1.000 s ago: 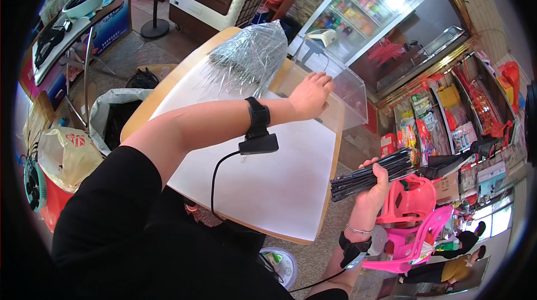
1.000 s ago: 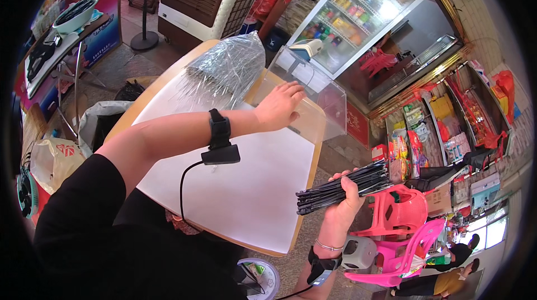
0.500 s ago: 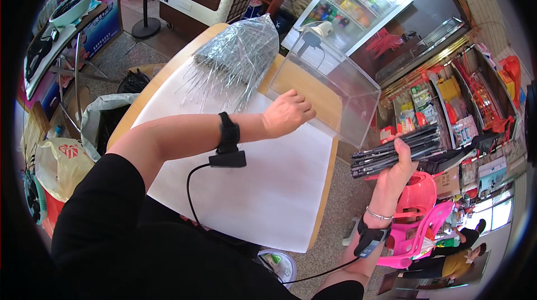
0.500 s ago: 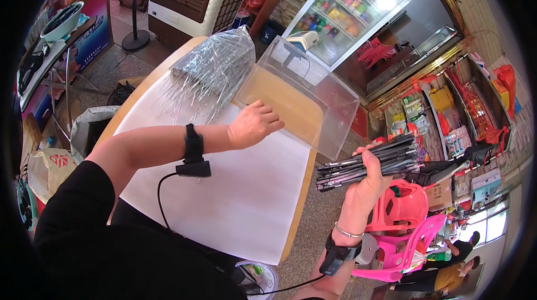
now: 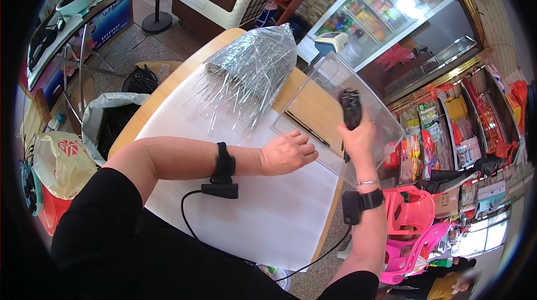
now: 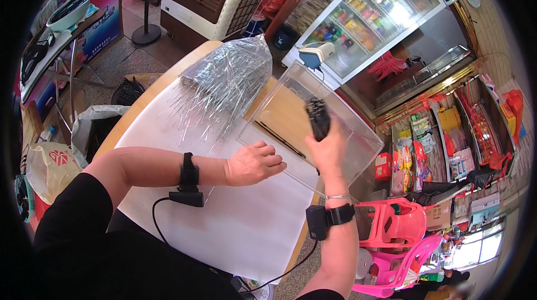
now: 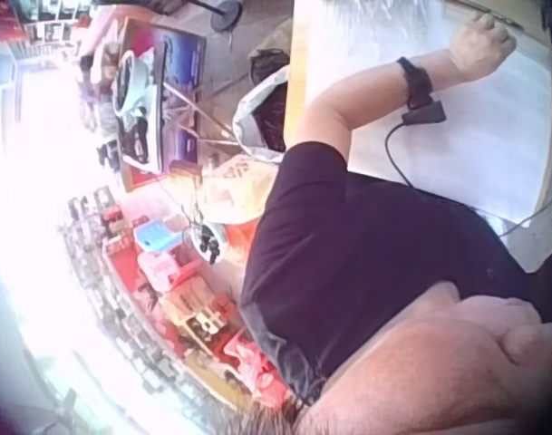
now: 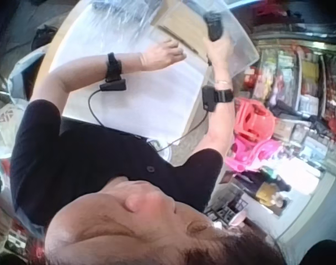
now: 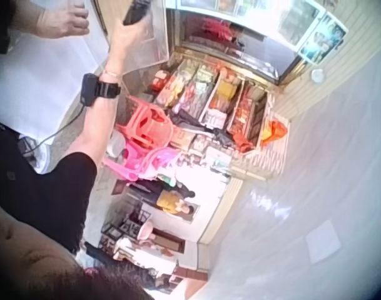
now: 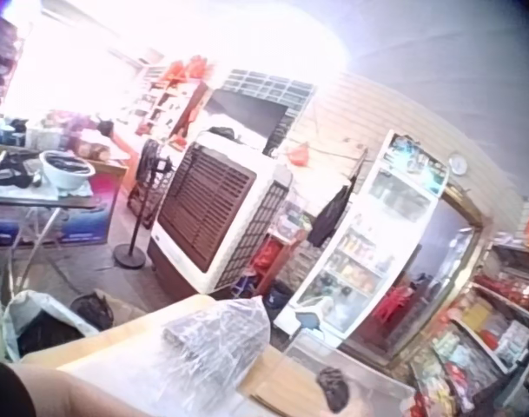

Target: Organizing and sorting black zip ties or similar thin plastic rods on a workspace.

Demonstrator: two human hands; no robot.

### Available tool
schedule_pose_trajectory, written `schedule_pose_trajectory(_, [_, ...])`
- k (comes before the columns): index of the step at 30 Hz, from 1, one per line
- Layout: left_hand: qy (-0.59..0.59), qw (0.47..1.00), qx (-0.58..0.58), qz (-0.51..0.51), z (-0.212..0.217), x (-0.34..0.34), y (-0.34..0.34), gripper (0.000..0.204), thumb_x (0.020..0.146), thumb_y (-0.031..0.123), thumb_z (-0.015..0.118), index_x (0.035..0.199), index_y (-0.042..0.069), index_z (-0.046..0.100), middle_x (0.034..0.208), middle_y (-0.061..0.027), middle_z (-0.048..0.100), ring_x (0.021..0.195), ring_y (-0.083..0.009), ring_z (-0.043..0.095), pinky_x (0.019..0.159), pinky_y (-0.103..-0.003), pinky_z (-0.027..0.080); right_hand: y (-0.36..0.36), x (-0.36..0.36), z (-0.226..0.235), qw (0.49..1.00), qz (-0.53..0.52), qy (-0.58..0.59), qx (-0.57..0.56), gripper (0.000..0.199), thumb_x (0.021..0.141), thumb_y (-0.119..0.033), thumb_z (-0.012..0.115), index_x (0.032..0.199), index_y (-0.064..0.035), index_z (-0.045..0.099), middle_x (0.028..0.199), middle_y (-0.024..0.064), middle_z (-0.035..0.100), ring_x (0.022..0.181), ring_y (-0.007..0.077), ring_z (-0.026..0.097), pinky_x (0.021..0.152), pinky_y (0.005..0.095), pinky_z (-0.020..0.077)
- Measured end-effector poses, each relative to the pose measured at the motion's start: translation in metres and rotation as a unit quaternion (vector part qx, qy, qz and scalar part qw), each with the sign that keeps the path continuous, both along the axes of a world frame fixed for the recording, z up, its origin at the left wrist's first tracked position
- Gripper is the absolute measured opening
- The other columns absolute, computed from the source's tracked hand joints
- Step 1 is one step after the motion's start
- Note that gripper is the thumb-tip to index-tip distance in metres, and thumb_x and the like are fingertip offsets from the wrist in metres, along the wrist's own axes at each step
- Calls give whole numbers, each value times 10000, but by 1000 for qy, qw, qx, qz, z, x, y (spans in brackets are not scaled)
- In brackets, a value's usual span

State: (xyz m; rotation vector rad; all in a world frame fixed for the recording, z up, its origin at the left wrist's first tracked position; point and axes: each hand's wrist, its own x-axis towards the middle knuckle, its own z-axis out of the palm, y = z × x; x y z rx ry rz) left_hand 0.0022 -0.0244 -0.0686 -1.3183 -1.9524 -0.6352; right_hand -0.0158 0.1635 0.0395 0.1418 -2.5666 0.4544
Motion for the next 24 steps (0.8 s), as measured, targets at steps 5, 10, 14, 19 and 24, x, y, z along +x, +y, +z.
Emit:
schedule_pose_trajectory(5, [-17,1000,3,4,-3,1,-1,300,712,131,606,1010,96,625,873,19,542,842,-159,525,737,-290,432,-17,-22,-32,982,47,-161,86,483,666,-121,694,1106,-31,514,961,203,637,905,392,613,765,460,492])
schedule_pose_trajectory(10, [-14,1000,12,4,0,-1,3,286,715,129,606,999,99,623,863,18,538,844,-161,523,733,-292,426,-14,-39,-53,952,76,-244,166,545,713,-172,714,1177,-4,482,1133,203,579,1073,366,545,907,426,451])
schedule_pose_trajectory(14, [-6,1000,26,14,7,-6,5,263,719,125,605,980,103,624,839,13,538,843,-164,524,731,-296,421,-4,-45,-61,960,91,-244,108,637,741,-241,725,1272,-7,460,1193,208,548,1140,364,500,966,419,416])
schedule_pose_trajectory(19, [-19,999,31,14,18,-14,10,236,729,125,597,961,109,632,814,8,537,831,-168,530,736,-304,417,11,-38,-45,964,119,-234,25,572,785,-273,701,1249,12,527,1226,207,552,1163,322,513,989,392,406])
schedule_pose_trajectory(24, [-48,998,20,31,29,-20,16,195,736,115,585,924,110,635,812,9,553,833,-171,539,758,-320,421,36,-15,-16,968,82,-159,-173,377,812,-182,673,1118,31,612,1044,178,651,998,277,621,896,361,470])
